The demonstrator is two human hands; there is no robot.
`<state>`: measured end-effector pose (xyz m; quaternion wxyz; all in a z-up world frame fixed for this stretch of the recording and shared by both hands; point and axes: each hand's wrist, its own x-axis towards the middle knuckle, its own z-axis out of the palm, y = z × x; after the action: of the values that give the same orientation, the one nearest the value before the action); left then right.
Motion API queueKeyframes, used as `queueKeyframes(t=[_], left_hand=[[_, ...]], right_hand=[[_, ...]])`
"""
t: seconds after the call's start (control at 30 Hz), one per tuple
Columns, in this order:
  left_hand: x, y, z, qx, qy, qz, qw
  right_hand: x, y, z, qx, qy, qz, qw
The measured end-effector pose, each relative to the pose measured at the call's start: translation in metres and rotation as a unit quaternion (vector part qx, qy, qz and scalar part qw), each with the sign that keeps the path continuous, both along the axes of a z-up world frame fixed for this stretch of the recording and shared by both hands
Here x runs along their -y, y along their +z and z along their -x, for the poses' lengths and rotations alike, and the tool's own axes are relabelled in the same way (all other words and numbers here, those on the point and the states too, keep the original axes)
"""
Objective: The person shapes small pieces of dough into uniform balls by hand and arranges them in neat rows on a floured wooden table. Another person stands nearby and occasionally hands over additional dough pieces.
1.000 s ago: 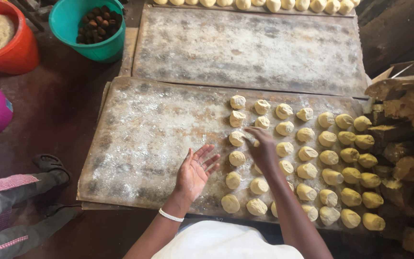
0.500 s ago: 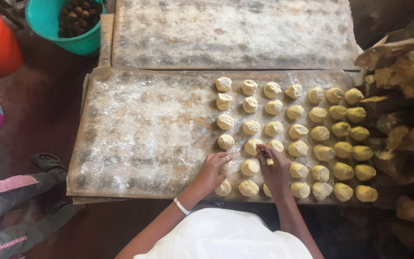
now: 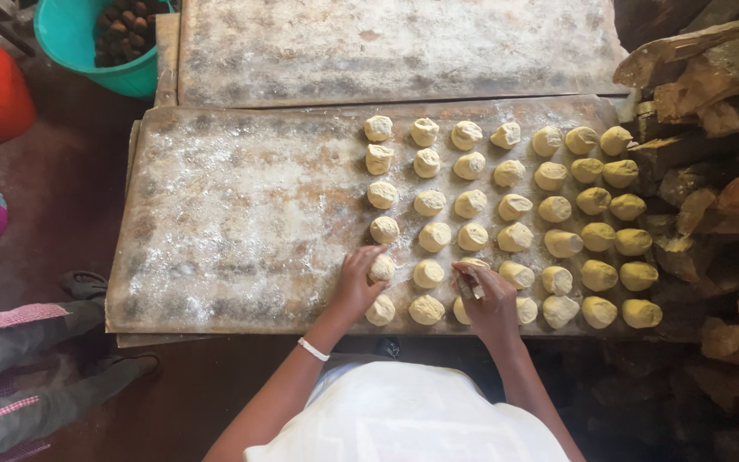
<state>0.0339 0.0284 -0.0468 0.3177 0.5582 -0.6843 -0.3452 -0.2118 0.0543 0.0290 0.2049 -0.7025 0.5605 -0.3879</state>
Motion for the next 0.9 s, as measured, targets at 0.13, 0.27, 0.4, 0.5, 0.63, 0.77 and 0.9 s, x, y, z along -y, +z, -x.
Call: queueKeyframes(t=[0.13, 0.27, 0.4, 0.5, 0.63, 0.77, 0.9], left_hand=[[-0.006, -0.004, -0.008, -0.01, 0.012, -0.005, 1.0], [-0.01, -0.003, -0.007, -0.017, 0.029, 0.014, 0.999], [-0.021, 0.003, -0.013, -0.058, 0.069, 0.025, 0.996], [-0.036, 0.004, -0.029, -0.101, 0.11, -0.019, 0.989], [-0.052, 0.004, -0.05, -0.151, 0.128, -0.027, 0.98], [-0.057, 0.0, -0.065, -0.161, 0.135, -0.04, 0.977], [-0.056, 0.005, -0.082, -0.168, 0.113, -0.069, 0.977]], right_hand=[[-0.004, -0.002, 0.012, 0.015, -0.039, -0.066, 0.997], [-0.006, -0.003, 0.007, -0.019, 0.013, -0.005, 1.0], [-0.012, -0.003, -0.005, 0.007, 0.06, 0.02, 0.998], [-0.017, -0.001, -0.011, -0.019, 0.043, -0.001, 0.999], [-0.01, 0.001, -0.025, -0.066, 0.001, -0.04, 0.997], [0.008, -0.008, -0.052, -0.057, 0.05, -0.004, 0.997], [0.038, -0.022, -0.087, -0.154, -0.006, 0.025, 0.988]])
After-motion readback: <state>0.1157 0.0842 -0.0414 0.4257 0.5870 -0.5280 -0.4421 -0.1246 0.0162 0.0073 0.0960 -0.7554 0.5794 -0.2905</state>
